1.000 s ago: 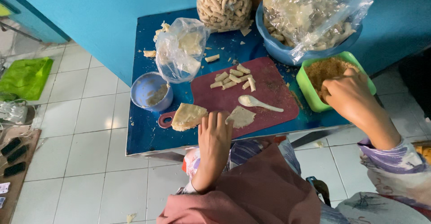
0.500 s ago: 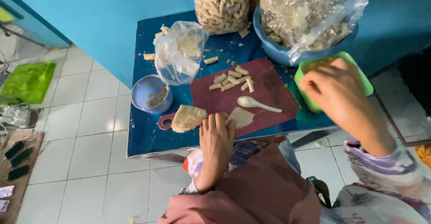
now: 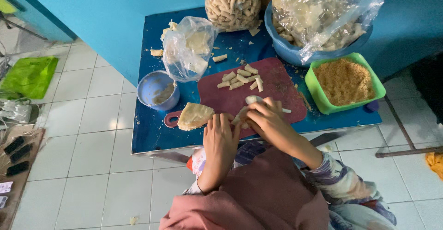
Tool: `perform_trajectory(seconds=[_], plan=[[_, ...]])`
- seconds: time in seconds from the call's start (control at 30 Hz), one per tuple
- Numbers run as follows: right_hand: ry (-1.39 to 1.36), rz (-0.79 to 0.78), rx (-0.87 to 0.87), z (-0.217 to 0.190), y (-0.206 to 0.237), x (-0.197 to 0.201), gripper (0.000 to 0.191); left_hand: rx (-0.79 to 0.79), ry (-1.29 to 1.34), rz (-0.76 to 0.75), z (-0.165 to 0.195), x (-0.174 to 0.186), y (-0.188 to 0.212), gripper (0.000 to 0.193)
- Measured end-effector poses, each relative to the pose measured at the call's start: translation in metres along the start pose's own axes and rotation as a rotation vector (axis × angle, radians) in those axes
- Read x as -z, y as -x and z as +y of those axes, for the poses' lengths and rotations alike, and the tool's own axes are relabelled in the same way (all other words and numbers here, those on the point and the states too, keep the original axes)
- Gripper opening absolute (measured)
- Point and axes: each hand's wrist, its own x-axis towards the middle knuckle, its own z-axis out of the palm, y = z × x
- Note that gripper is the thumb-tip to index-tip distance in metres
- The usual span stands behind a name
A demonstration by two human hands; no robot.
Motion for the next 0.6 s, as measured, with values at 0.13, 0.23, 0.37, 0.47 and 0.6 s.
perform_trajectory(seconds=[0.13, 0.23, 0.37, 0.47, 0.6], plan=[[0.026, 0.061, 0.015, 0.003, 0.001, -0.002, 0.02, -0.01, -0.016, 0.012, -0.001, -0.001, -0.001, 0.019], [0.033, 0.068, -0.039, 0.004, -0.002, -0.006, 0.016, 0.012, -0.017, -0.019, -0.001, -0.002, -0.001, 0.015], [0.01, 0.109, -0.131, 0.005, -0.003, -0.006, 0.015, -0.001, -0.006, 0.004, -0.001, -0.003, -0.003, 0.016], [0.149, 0.156, -0.184, 0.003, 0.002, 0.002, 0.011, 0.002, 0.009, 0.027, -0.001, -0.003, -0.004, 0.013], [0.302, 0.106, -0.287, -0.005, 0.009, 0.008, 0.017, -0.016, -0.012, 0.016, -0.002, -0.002, -0.007, 0.009]])
